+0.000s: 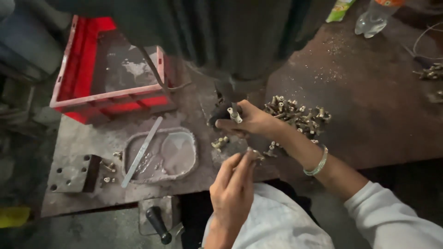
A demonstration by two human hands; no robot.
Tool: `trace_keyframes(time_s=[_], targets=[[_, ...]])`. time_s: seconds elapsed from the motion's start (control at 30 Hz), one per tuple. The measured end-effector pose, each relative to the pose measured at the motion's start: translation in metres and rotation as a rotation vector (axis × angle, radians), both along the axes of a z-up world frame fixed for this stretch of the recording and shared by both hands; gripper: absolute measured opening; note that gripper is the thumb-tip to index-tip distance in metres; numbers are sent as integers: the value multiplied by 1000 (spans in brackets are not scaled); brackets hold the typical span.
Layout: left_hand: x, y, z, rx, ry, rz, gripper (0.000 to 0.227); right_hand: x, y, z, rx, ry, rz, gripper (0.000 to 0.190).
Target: The person picks up small brass fittings from a pile on the workbench, dips each one into a tray of liquid, positions it under a drill press, and operates the machine to thread the fitting, placing finished pieces onto a growing pile. They repeat this cycle continuously, occasionally brushing debris off the fixture.
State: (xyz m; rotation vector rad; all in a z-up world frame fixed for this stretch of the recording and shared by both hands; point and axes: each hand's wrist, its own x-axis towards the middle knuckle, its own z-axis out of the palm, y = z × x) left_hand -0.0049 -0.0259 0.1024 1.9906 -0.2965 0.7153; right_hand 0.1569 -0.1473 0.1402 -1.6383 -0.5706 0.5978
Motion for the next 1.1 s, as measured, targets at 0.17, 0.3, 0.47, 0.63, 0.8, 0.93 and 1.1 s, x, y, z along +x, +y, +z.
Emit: trace_keyframes(time_s=[0.17, 0.3, 0.47, 0.63, 0.8, 0.93, 1.1], targets=[[32, 16, -78, 523, -228, 56, 37, 0, 3, -9, -69, -55, -66, 30], [22, 18, -62, 307, 3, 48, 43, -7, 5, -18, -111, 62, -290, 24], [24, 19, -56, 281, 271, 113, 45, 2, 3, 2, -119, -1, -63, 33], [55, -6, -72, 484, 146, 151, 62, 11, -1, -5, -202, 24, 6, 33], [130, -83, -161, 707, 494, -125, 18, -6, 9, -14, -63, -50, -103, 28], [140, -99, -136, 630, 383, -38, 19, -36, 50, -30, -10, 27, -630, 21], [77, -73, -145, 569, 385, -184, 19, -25, 49, -57, 409, 39, -834, 27]])
